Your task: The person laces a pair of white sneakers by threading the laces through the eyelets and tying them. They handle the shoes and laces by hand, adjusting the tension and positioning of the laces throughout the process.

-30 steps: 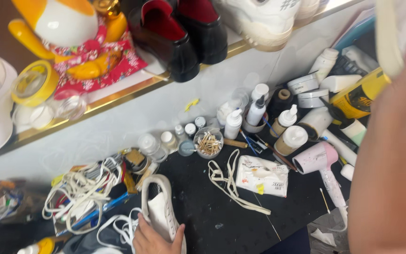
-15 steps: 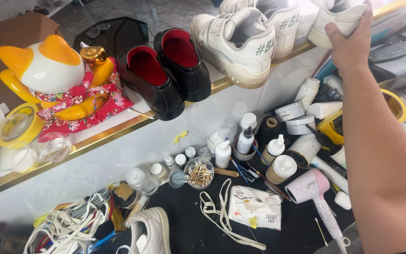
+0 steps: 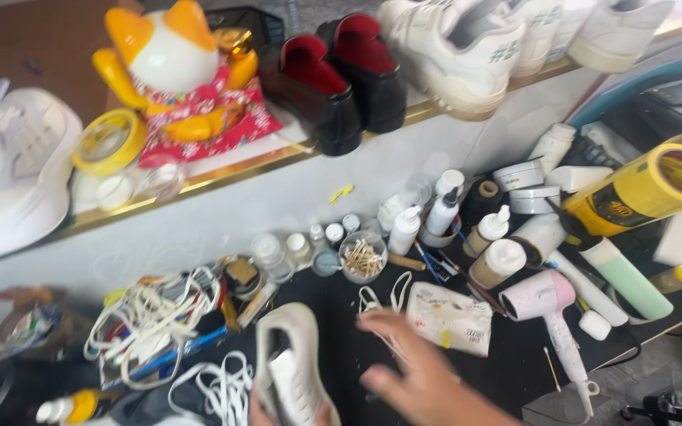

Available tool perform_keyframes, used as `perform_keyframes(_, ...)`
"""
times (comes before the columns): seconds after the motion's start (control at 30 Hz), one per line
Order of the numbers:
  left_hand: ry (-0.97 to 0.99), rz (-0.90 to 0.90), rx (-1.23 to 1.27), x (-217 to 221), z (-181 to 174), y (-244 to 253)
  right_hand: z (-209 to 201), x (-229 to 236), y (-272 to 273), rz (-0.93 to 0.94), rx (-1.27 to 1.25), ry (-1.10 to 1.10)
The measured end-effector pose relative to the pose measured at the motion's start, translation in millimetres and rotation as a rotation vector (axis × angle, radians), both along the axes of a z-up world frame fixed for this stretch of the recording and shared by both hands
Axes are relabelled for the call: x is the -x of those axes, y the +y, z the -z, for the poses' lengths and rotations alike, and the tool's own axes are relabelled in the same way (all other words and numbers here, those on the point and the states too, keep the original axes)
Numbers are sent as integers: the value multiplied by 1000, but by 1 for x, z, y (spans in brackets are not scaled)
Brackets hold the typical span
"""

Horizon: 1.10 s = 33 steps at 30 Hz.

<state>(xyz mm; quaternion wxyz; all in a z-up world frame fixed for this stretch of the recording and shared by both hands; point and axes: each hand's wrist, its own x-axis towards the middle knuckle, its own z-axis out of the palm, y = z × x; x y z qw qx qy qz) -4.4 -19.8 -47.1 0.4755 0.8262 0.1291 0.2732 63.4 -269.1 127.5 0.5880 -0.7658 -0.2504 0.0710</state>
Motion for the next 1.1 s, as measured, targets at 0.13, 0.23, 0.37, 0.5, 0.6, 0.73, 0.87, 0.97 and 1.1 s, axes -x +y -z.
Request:
perform_keyframes(0.13, 45, 5, -247, 20, 8, -33, 81, 33, 59, -57, 48, -4)
perform_keyframes(0.23, 0, 177, -312, 40, -26, -35, 120, 36, 80, 83, -78, 72)
perform_keyframes(0.37, 68, 220, -59, 45, -80, -26, 117, 30, 82, 120, -82, 197)
perform_keyframes(0.5, 135, 163, 53, 27, -109, 4, 101, 12, 86, 218, -36, 41)
perform_keyframes(0.6, 191, -120, -443, 12, -112, 30, 102, 15, 97, 281, -44, 5)
perform_keyframes(0.73, 412, -72, -330, 6, -108, 44, 102, 8, 106, 279, -107, -48)
perform_keyframes(0.87, 346, -64, -357, 11, -110, 48, 88, 5, 91, 232, -23, -41)
perform_keyframes(0.97, 267, -63, -465, 21, -121, 41, 66, 3, 68, 326, 234, 13)
perform_keyframes(1.1, 338, -100, -559, 16, -118, 38, 50, -6, 49, 395, 614, -11)
